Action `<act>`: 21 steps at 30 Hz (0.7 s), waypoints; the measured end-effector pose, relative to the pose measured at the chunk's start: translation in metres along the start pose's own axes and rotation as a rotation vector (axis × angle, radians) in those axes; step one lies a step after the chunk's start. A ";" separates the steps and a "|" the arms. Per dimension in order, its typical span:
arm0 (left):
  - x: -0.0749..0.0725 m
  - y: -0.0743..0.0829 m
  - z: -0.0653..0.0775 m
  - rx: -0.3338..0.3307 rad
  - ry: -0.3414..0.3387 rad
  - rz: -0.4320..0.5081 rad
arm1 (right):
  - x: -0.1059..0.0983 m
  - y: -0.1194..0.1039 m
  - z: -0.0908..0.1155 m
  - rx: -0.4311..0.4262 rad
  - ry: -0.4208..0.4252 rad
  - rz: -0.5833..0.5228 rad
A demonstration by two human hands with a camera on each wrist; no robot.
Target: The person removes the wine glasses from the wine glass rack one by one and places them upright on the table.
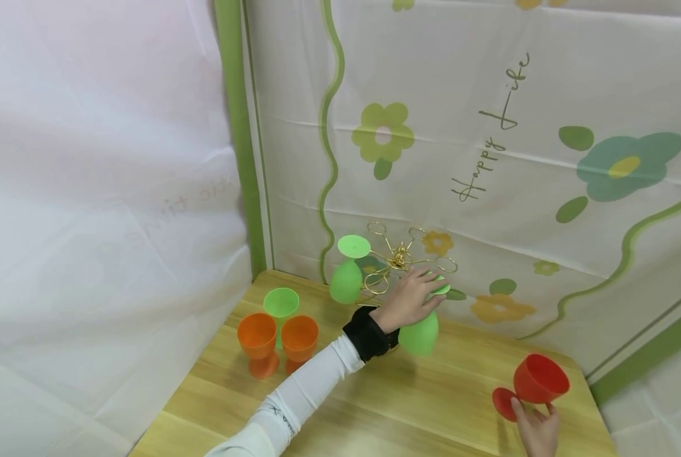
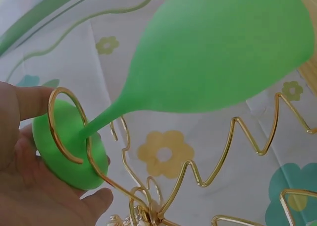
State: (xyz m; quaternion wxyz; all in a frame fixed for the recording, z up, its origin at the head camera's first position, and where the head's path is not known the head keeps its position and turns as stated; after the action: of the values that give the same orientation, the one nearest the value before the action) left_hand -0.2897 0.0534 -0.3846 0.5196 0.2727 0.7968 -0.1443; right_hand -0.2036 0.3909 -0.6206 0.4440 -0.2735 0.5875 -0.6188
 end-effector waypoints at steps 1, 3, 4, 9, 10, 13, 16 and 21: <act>0.000 -0.001 0.000 0.001 0.000 -0.004 | 0.000 0.001 0.000 0.002 0.002 -0.003; 0.000 -0.001 0.000 0.005 -0.004 -0.018 | 0.001 0.002 0.001 0.008 0.001 -0.031; 0.000 -0.002 0.000 0.005 -0.008 -0.021 | 0.001 0.002 0.001 0.012 0.000 -0.034; -0.003 -0.005 0.003 -0.012 -0.016 0.009 | 0.003 0.002 0.001 0.034 0.003 0.006; -0.003 -0.005 0.004 -0.016 -0.016 0.019 | 0.004 0.002 0.001 0.039 0.001 -0.004; -0.005 -0.006 0.006 -0.023 0.004 0.020 | 0.006 0.003 0.002 0.046 0.002 -0.049; -0.008 -0.005 0.010 -0.029 0.038 0.018 | 0.008 0.003 0.002 0.043 -0.011 -0.111; -0.008 -0.004 0.020 -0.061 0.101 0.051 | 0.008 0.004 0.002 0.038 -0.007 -0.123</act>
State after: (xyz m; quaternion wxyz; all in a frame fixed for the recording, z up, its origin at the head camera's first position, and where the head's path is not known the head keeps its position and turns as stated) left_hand -0.2746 0.0373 -0.3854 0.4904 0.2836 0.8188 -0.0927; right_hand -0.2041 0.3833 -0.6260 0.4122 -0.3026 0.5564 -0.6549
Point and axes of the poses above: each hand's wrist, its own z-axis away from the middle knuckle, its own x-axis out of the palm, y = z × x, the point moved 7 cm from there along -z, towards the middle knuckle, and after that the axes turned 12 degrees about -z, right-handed, at the moved point
